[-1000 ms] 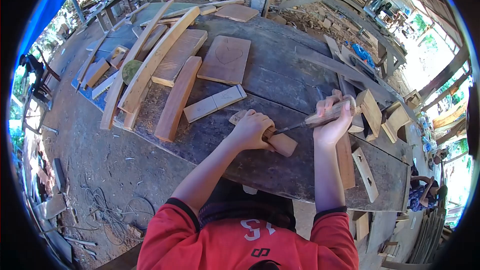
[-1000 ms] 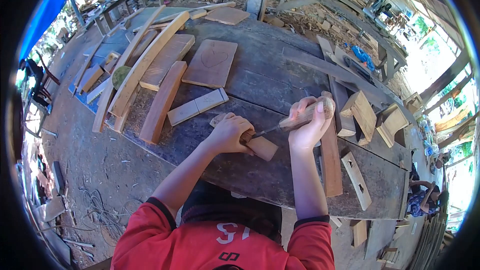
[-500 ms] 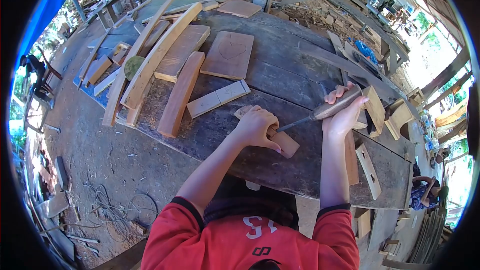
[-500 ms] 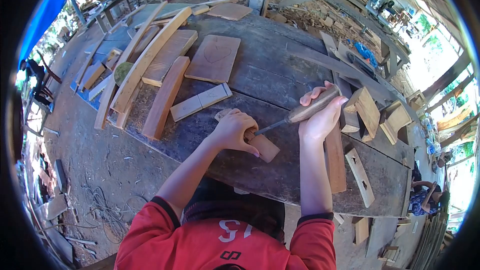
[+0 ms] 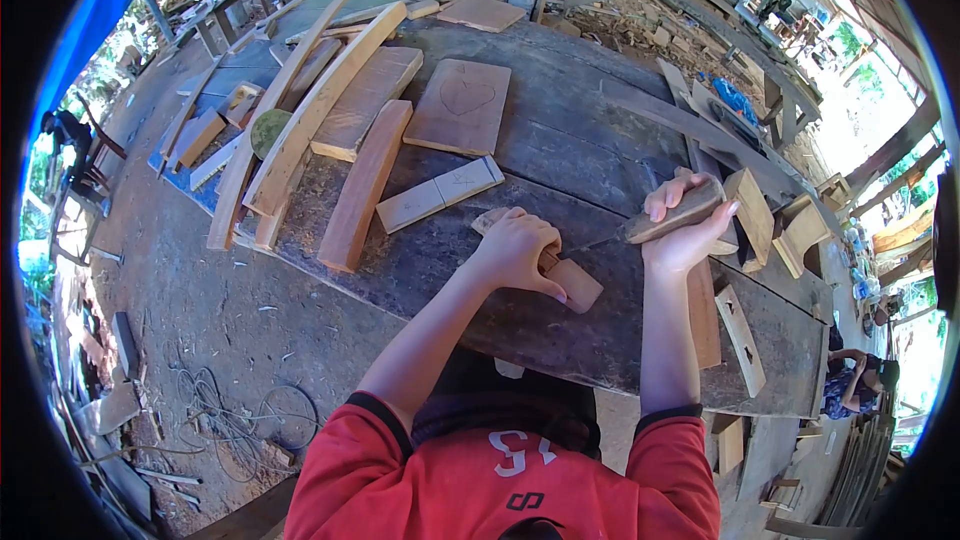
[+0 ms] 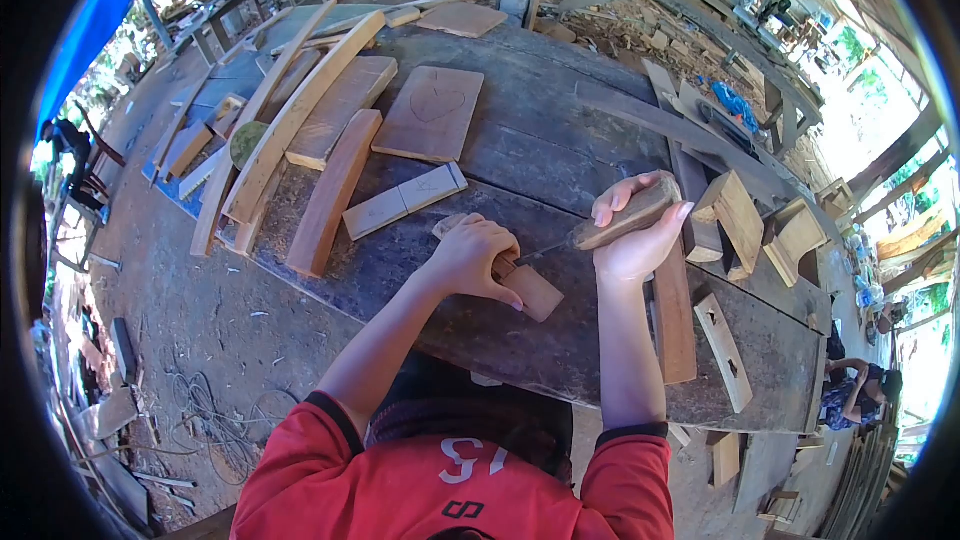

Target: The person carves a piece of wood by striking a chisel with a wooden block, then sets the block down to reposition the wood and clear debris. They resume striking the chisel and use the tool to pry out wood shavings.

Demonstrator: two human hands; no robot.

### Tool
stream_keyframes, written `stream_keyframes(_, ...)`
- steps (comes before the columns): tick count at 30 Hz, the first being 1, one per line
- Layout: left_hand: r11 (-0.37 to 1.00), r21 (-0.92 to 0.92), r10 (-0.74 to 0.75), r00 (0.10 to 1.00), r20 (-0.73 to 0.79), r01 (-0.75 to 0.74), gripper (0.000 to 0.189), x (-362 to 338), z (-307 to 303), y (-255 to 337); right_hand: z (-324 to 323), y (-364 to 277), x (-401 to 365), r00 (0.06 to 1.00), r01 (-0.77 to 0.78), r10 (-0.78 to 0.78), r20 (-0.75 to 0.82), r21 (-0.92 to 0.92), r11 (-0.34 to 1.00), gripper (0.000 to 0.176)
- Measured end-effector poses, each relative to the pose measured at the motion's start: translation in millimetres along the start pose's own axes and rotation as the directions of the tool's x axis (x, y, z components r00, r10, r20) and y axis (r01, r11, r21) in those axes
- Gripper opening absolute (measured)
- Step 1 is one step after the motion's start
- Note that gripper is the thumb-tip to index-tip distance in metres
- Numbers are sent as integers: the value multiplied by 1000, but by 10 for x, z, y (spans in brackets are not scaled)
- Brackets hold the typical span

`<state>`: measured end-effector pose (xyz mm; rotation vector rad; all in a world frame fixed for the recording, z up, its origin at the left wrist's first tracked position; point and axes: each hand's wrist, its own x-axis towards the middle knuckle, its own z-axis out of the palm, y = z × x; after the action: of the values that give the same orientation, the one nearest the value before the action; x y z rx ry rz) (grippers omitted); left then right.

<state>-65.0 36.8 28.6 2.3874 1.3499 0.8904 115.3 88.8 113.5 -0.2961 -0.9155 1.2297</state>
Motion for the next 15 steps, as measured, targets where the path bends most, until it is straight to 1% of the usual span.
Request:
stream_keyframes(3, 1000, 13, 0, 1000, 2, 0, 60, 1, 2, -1, 14, 2, -7, 999, -14, 14, 31, 21, 1000, 51)
stream_keyframes(9, 1000, 3, 9, 1000, -17, -9, 60, -4, 18, -13, 28, 24, 3, 999, -16, 17, 30, -12, 1000, 51)
stream_keyframes(13, 1000, 4, -4, 1000, -4, 4, 60, 2, 8, -9, 39, 27, 10, 999, -29, 29, 26, -28, 999, 51)
stream_keyframes(15, 1000, 6, 8, 1000, -19, -8, 60, -1, 16, -13, 34, 31, 20, 998, -42, 43, 52, -12, 999, 51)
